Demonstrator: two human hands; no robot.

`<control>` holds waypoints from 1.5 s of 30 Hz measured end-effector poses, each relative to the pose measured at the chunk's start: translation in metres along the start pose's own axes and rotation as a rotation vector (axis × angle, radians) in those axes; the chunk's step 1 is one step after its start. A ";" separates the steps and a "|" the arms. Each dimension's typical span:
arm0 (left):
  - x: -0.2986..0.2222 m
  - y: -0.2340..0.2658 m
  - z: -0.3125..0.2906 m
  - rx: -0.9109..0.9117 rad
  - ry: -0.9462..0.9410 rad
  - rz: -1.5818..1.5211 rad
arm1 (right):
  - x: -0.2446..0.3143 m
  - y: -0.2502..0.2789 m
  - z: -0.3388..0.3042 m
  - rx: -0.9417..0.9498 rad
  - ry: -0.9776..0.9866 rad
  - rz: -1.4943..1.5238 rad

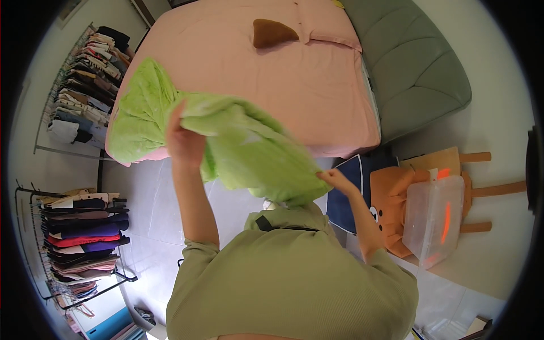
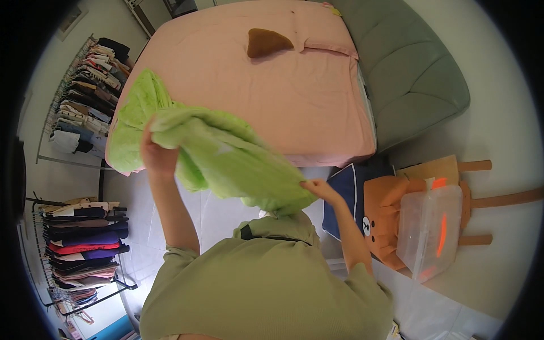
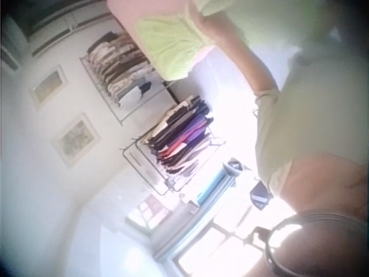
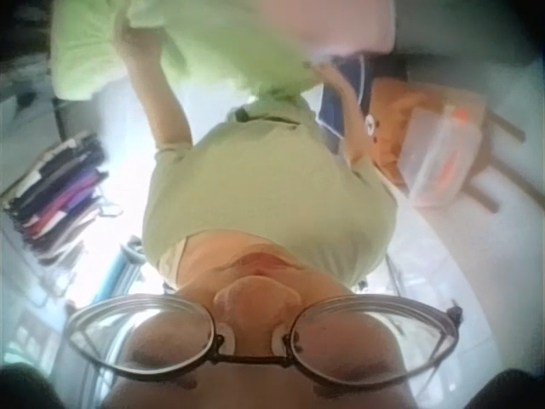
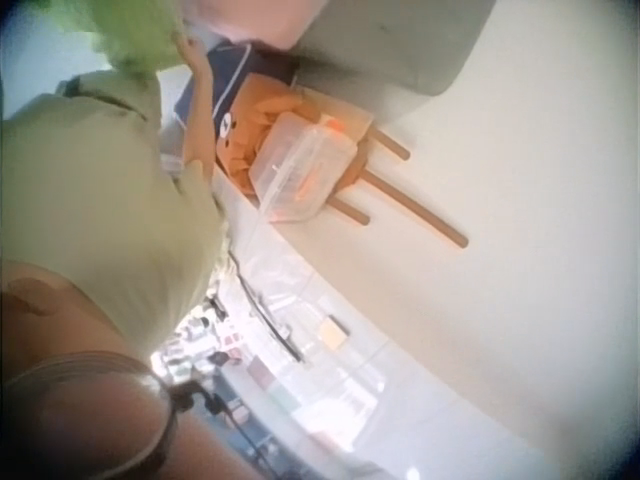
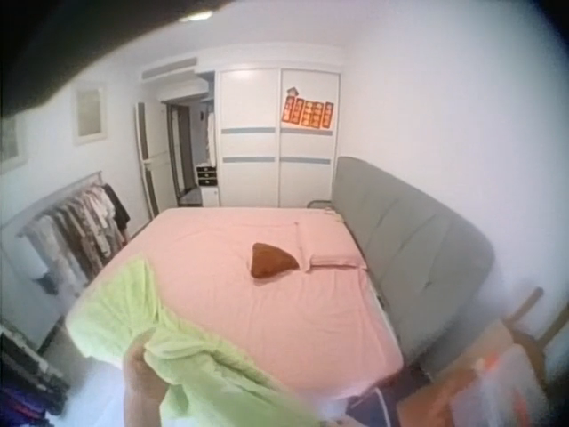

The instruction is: The person folds a green and pink patterned blanket on top of a bed by aligning the corners and folding it into a smaller rectangular shape.

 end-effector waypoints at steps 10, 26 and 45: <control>0.093 -0.102 -0.027 0.270 0.455 0.322 | 0.209 -0.054 -0.058 -0.231 1.069 -0.386; 0.126 -0.066 -0.026 0.015 -0.841 1.344 | 0.239 0.019 -0.068 -0.511 1.120 0.163; 0.210 -0.032 0.198 0.651 -0.487 1.475 | 0.232 0.177 -0.071 -0.634 1.064 0.127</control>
Point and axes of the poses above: each hand's wrist, its own z-axis towards the middle knuckle, its own y-axis out of the back of the hand, x = y × z, the point moved 3 cm from there along z, towards the middle knuckle, and after that the axes turned 11 degrees about z, right-handed, at the moved point
